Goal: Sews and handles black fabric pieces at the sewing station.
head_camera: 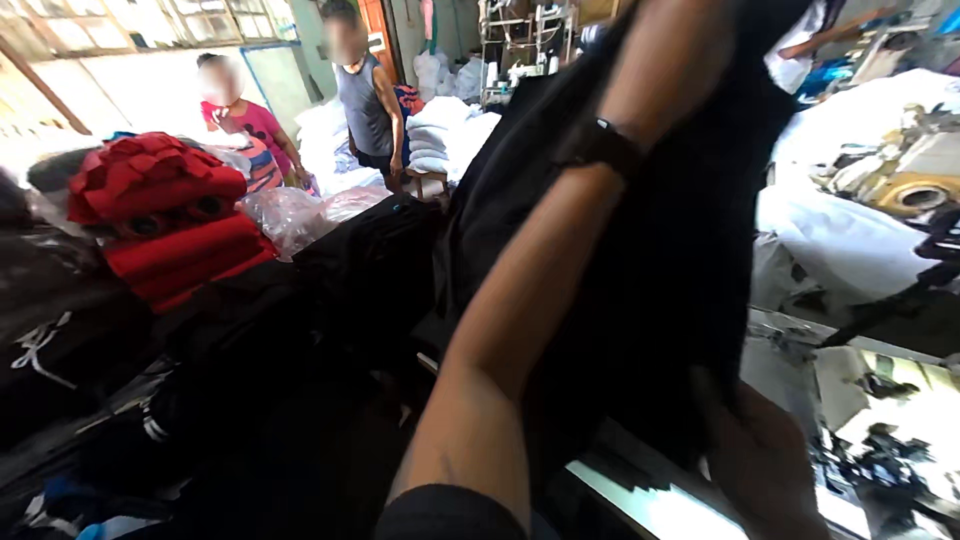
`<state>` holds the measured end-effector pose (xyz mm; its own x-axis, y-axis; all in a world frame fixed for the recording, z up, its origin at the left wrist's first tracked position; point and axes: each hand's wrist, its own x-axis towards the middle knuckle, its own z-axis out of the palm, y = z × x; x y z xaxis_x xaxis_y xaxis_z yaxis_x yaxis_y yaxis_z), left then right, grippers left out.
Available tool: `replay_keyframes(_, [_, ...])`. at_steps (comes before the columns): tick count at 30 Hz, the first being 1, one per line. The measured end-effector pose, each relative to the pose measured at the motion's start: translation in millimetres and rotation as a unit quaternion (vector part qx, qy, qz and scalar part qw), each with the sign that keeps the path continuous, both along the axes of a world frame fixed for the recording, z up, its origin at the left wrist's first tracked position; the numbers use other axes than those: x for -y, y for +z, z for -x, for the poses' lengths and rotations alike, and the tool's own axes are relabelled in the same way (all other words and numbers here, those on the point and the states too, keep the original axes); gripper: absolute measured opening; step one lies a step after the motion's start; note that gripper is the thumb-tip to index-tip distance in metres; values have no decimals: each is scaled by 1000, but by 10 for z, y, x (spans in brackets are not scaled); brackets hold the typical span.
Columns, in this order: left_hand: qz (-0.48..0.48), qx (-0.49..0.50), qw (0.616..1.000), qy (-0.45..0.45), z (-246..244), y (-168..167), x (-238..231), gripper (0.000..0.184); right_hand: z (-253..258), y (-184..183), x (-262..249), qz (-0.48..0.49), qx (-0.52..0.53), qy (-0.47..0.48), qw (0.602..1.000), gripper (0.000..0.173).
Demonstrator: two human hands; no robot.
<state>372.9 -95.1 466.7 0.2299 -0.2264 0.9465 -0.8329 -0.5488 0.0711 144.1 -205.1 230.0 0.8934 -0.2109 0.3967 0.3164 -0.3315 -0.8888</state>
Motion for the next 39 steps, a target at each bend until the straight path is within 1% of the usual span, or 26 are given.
replay_keyframes(1, [-13, 1, 999, -40, -107, -203, 178, 20, -9, -73, 12, -20, -34, -7, 999, 26])
replay_keyframes(2, [-20, -26, 997, -64, -162, -449, 312, 21, -8, -160, 23, -32, -79, -6, 996, 28])
replay_keyframes(3, [-27, -84, 993, -77, -163, -711, 384, 20, -8, -250, 30, -36, -126, -3, 991, 32])
replay_keyframes(5, [-46, -223, 968, -100, -151, -1197, 429, 18, 24, -397, 7, -33, -202, 0, 979, 39])
replay_keyframes(6, [-53, -271, 955, -110, -164, -1422, 430, 19, 48, -468, -2, -39, -216, 8, 976, 37])
replay_keyframes(7, [-53, -299, 946, -116, -195, -1598, 419, 20, 64, -541, 3, -53, -216, 24, 975, 33])
replay_keyframes(8, [-48, -312, 941, -120, -224, -1730, 399, 21, 72, -616, 11, -70, -210, 42, 974, 30])
replay_keyframes(10, [-33, -313, 941, -123, -270, -1887, 357, 19, 72, -723, 8, -97, -196, 69, 973, 26])
replay_keyframes(12, [-24, -306, 944, -123, -289, -1924, 313, 19, 61, -753, -28, -114, -189, 91, 971, 27])
replay_keyframes(14, [-21, -301, 945, -125, -293, -1906, 271, 20, 42, -740, -91, -109, -178, 104, 972, 27])
replay_keyframes(16, [-11, -298, 946, -127, -284, -1919, 218, 19, 6, -809, -138, -48, -151, 100, 982, 23])
replay_keyframes(18, [8, -316, 941, -119, -227, -2025, 119, 19, -37, -1028, -158, 38, -101, 71, 992, 22])
replay_keyframes(20, [17, -367, 927, -75, -165, -2286, -32, 19, -73, -1385, -136, 105, -44, 37, 993, 32])
replay_keyframes(22, [11, -444, 896, -19, -207, -2706, -195, 21, -67, -1672, -108, 133, 29, 9, 991, 35])
replay_keyframes(24, [-20, -516, 856, 20, -257, -3130, -359, 26, -10, -1728, -114, 140, 50, 9, 989, 34])
replay_keyframes(25, [-31, -534, 844, 27, -256, -3308, -422, 27, 16, -1741, -123, 142, 54, 10, 988, 33])
replay_keyframes(26, [-37, -534, 844, 27, -250, -3442, -460, 28, 33, -1756, -131, 144, 61, 11, 988, 32])
replay_keyframes(28, [-33, -523, 851, 30, -240, -3537, -459, 28, 32, -1795, -147, 155, 82, 7, 985, 32])
replay_keyframes(39, [-15, -508, 861, 37, -207, -3554, -429, 27, 32, -1782, -238, 178, 84, -24, 980, 31])
